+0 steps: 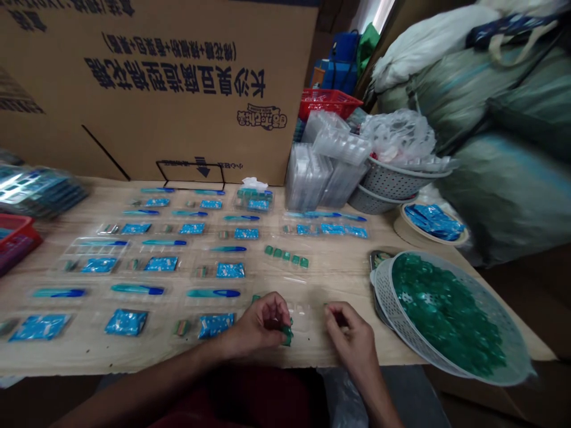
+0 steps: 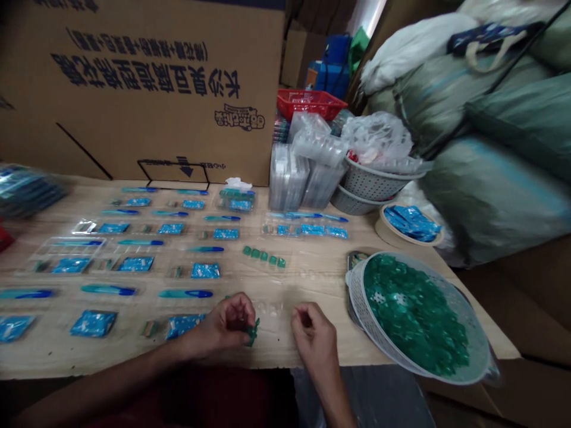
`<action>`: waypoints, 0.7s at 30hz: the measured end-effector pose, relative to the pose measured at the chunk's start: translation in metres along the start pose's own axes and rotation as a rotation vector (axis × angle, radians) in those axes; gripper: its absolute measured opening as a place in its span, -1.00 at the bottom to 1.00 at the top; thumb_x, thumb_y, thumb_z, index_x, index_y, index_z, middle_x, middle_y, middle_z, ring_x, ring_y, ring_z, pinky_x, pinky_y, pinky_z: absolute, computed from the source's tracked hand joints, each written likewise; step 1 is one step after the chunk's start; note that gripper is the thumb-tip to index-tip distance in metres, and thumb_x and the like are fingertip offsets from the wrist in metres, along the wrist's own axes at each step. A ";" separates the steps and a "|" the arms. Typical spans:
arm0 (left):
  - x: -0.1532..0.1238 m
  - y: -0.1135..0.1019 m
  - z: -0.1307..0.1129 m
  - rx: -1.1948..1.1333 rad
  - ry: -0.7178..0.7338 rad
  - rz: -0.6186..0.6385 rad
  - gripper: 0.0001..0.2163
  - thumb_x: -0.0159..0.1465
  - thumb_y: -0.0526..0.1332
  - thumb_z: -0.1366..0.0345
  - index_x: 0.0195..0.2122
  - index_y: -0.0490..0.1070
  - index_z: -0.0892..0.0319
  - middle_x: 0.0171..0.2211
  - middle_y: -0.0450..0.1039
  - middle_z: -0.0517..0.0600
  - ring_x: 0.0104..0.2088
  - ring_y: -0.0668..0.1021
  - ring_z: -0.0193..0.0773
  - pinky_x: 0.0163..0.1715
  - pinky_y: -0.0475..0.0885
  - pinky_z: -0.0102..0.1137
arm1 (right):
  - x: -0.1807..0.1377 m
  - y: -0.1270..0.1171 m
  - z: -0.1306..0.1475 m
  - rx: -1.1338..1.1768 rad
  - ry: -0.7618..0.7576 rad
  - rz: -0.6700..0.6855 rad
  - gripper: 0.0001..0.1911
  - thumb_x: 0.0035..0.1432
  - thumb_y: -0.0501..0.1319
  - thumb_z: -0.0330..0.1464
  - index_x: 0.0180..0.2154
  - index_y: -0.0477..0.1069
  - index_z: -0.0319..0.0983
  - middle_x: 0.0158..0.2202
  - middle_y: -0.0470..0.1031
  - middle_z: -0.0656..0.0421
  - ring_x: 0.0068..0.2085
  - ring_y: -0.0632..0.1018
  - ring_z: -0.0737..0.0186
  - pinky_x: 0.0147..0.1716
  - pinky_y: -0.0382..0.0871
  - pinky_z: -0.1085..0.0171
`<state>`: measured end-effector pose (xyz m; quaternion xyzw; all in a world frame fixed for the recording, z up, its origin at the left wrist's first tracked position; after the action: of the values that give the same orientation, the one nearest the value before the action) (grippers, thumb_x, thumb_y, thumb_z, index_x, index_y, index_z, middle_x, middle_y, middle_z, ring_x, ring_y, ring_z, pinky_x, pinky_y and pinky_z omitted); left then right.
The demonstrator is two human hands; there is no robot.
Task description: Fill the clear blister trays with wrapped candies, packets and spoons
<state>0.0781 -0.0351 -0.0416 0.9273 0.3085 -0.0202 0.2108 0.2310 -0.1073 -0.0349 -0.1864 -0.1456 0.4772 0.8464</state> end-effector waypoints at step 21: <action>-0.004 0.013 0.000 -0.353 -0.149 0.101 -0.73 -0.27 0.28 0.57 -0.58 0.22 0.21 -0.56 0.37 -0.15 -0.60 0.32 -0.51 -0.64 0.16 -0.60 | -0.038 0.015 0.079 -0.377 -0.614 -0.198 -0.85 0.21 0.07 -0.50 -0.25 0.38 -0.21 -0.38 0.46 0.17 -0.34 0.51 0.30 -0.34 0.39 0.36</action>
<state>0.0824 -0.0466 -0.0366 0.8862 0.2438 -0.0239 0.3932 0.1673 -0.1186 0.0258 -0.1721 -0.4952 0.3915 0.7562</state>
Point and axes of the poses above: each hand's wrist, its own x-axis towards the middle knuckle, its own y-axis out of the palm, z = x × y, the point moved 9 cm from there along x, towards the middle knuckle
